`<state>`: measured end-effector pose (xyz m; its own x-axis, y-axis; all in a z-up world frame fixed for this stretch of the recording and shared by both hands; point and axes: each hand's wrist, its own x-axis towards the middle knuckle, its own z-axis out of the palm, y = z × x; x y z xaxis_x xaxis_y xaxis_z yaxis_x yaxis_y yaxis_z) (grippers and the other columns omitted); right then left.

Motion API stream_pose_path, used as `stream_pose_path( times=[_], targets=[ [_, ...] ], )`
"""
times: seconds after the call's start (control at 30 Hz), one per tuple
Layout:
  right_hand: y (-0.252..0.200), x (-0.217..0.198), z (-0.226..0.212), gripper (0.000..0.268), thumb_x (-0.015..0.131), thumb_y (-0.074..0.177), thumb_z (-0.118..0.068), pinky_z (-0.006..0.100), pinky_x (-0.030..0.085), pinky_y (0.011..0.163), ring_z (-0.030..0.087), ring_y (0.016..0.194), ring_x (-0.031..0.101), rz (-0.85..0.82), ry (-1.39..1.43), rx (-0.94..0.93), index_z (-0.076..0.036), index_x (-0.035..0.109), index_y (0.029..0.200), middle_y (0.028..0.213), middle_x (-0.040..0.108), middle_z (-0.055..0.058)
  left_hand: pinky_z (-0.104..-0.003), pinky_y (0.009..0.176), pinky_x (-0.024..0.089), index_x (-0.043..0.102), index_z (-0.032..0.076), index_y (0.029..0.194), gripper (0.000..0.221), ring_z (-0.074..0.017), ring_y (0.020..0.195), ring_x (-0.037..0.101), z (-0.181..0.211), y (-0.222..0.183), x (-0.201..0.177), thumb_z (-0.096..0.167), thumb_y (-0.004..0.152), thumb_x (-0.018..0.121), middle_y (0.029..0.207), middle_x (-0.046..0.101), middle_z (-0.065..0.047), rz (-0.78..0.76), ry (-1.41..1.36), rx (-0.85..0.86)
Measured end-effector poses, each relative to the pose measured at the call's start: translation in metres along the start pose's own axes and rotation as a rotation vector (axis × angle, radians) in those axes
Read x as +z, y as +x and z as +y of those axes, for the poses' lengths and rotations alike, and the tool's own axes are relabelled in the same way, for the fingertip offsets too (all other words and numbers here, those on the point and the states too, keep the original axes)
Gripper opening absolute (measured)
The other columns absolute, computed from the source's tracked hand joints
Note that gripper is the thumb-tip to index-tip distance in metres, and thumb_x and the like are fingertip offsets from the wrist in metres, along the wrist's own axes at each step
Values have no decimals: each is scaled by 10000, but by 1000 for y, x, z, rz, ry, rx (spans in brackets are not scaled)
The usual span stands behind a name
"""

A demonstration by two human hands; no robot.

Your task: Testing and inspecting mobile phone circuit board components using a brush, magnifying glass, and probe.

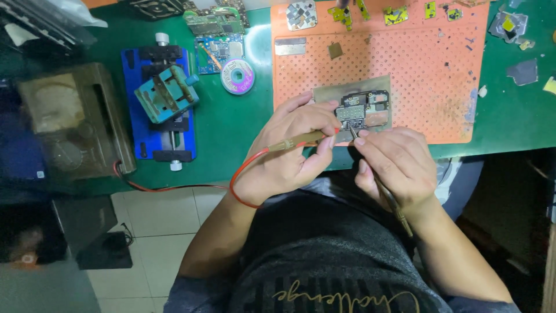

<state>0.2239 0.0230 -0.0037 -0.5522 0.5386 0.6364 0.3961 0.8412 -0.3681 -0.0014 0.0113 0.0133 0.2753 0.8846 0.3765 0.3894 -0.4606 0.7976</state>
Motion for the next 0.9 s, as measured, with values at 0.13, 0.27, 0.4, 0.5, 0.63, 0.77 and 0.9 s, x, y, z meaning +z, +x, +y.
stream_pose_path(
  times=[0.13, 0.27, 0.4, 0.5, 0.63, 0.77, 0.9],
  targets=[
    [6, -2, -2, 223, 588, 1021, -58, 480, 581, 789, 382, 897, 715, 23, 75, -44, 121, 708, 1079, 1059, 720, 262, -510, 1169, 470, 582, 71, 1093, 138, -300, 1223, 705, -3, -2, 4, 16, 975, 630, 1107, 651, -17, 45, 76, 20],
    [3, -2, -5, 236, 590, 1045, -47, 524, 575, 834, 420, 909, 701, -2, 69, -28, 147, 707, 1110, 1082, 724, 298, -520, 1181, 456, 535, 118, 1109, 121, -295, 1255, 689, -3, -6, 3, 67, 1010, 584, 1095, 624, 9, 24, 46, 9],
    [-2, -1, -3, 247, 596, 1059, -38, 527, 578, 853, 428, 902, 689, -3, 35, -51, 164, 722, 1125, 1087, 740, 314, -522, 1206, 437, 501, 128, 1098, 79, -300, 1280, 669, -2, -6, 3, 93, 1036, 534, 1067, 584, 19, -2, 14, -6],
    [-1, -2, -5, 241, 597, 1059, -30, 528, 575, 869, 427, 918, 689, -11, 41, -41, 166, 719, 1128, 1087, 736, 312, -523, 1206, 450, 513, 101, 1109, 93, -299, 1267, 670, -1, -7, 3, 74, 1027, 547, 1050, 576, 12, 20, 21, 4],
    [-2, -2, -4, 234, 605, 1056, -26, 536, 576, 861, 430, 917, 688, -4, 49, -36, 166, 717, 1128, 1100, 734, 310, -519, 1201, 451, 510, 109, 1111, 96, -302, 1272, 671, -3, -7, 4, 72, 1030, 544, 1067, 568, 19, 11, 16, 12],
    [-1, 0, -5, 236, 607, 1054, -35, 524, 569, 855, 427, 908, 688, 1, 38, -38, 160, 726, 1113, 1094, 741, 308, -543, 1203, 453, 506, 108, 1116, 83, -308, 1271, 669, -2, -7, 1, 89, 1040, 530, 1068, 581, 8, 11, 23, 17],
    [1, -1, -4, 237, 593, 1042, -45, 521, 565, 825, 426, 903, 703, 7, 67, -15, 148, 700, 1126, 1101, 712, 301, -502, 1175, 463, 542, 86, 1114, 109, -302, 1264, 674, -2, -5, 3, 61, 1010, 563, 1094, 617, -3, 15, 25, 28]
  ],
)
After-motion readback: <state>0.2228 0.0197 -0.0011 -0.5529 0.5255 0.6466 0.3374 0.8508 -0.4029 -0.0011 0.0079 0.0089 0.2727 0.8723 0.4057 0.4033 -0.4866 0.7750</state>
